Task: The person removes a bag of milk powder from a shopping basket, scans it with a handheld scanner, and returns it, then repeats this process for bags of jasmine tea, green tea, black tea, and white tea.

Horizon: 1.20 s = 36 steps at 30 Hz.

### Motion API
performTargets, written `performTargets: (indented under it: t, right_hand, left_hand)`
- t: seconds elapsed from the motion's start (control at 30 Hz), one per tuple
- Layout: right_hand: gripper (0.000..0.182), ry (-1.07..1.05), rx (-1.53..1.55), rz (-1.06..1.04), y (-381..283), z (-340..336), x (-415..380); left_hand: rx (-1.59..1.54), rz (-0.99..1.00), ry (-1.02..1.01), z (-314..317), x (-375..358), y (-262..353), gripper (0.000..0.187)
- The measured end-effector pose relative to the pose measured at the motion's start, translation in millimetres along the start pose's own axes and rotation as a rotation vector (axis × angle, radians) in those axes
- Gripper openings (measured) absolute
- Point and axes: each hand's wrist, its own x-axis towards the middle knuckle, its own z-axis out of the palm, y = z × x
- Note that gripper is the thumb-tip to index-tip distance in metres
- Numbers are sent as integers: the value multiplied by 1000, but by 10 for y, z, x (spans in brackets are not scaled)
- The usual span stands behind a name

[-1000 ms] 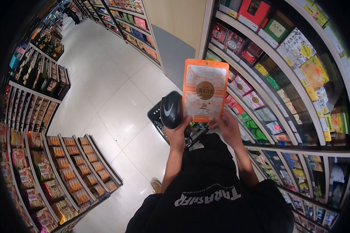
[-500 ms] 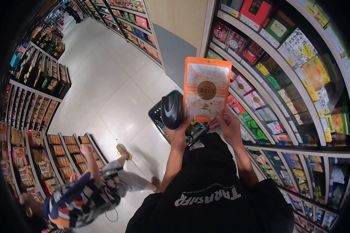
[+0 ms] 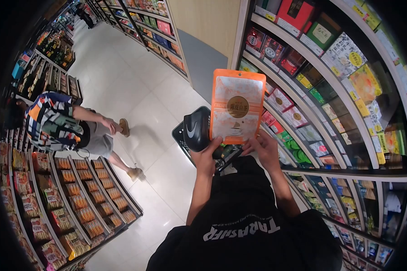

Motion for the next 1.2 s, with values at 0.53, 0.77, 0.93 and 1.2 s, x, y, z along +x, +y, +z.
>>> performTargets:
  t: [0.53,0.77,0.93,1.2]
  right_hand:
    - [18,9,-101,-27,200,-80,12]
    - [14,-8,-60,-106,174,-71,17]
    - [12,59,110,21,131,-69,4]
    - [11,141,213,46,163,-46,36]
  left_hand:
    - [-65,-38,22,-83,21,-53,44]
    - [-105,-66,8,-108,16,-76,42]
    - [-139,-83,9,-100,-3,-41,42]
    - [-126,-59,27,-114,-17,-80,44]
